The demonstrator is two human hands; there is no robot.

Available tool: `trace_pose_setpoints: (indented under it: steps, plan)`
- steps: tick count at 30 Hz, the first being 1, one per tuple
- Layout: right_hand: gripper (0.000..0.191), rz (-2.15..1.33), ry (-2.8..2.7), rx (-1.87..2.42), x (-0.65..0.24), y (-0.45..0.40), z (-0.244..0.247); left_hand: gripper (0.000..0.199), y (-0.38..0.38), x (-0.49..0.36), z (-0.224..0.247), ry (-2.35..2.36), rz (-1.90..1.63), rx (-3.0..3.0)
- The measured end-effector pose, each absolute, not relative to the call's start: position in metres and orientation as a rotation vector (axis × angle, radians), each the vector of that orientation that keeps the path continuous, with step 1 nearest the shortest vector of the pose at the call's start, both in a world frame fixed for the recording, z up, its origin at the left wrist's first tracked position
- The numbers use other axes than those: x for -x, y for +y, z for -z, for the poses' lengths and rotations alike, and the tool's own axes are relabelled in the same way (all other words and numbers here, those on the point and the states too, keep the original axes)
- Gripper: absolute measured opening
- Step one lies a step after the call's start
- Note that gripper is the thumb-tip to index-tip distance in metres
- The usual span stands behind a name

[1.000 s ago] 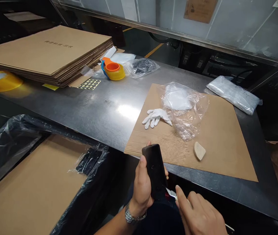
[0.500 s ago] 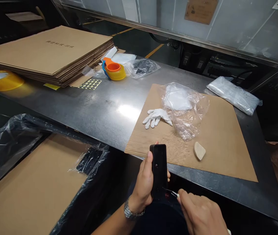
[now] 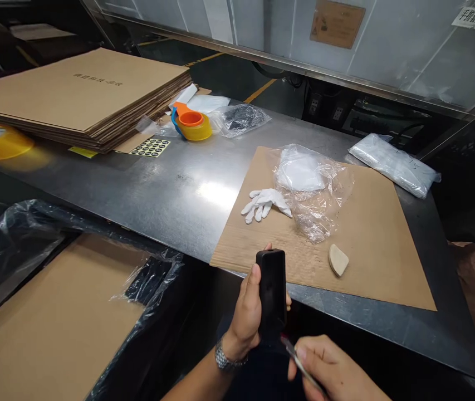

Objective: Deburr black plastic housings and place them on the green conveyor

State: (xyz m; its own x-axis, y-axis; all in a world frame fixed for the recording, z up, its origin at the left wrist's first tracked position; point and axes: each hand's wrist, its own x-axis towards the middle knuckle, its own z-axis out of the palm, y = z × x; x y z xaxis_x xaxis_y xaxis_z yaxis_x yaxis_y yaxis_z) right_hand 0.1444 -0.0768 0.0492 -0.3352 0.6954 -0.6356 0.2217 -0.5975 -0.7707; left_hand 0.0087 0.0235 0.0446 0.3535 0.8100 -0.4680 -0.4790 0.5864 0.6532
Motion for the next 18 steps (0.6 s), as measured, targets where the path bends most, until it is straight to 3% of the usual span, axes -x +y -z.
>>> trace_pose_setpoints:
  steps: [2, 4, 6, 9, 12, 18]
  plan:
    - [0.051, -2.15, -0.957, 1.325, -0.143, -0.078, -0.051, 0.053, 0.027, -0.009, -0.041, 0.8, -0.789, -0.289]
    - [0.051, -2.073, -0.985, 1.246, -0.144, -0.079, -0.054, 0.051, 0.031, -0.01, -0.037, 0.767, -0.655, -0.155]
    - [0.044, -1.821, -1.167, 1.352, -0.148, -0.079, -0.06, 0.058, 0.031, -0.012, -0.034, 0.753, -0.518, -0.071]
    - [0.028, -1.168, -1.546, 1.615, -0.156, -0.077, -0.07, 0.065, 0.029, -0.014, -0.031, 0.743, -0.379, -0.015]
    - [0.027, -0.78, -1.734, 1.669, -0.16, -0.073, -0.072, 0.065, 0.025, -0.015, -0.03, 0.694, -0.324, 0.0]
    - [0.011, -0.738, -1.66, 1.694, -0.151, -0.069, -0.057, 0.061, 0.02, -0.021, -0.029, 0.772, -0.28, 0.053]
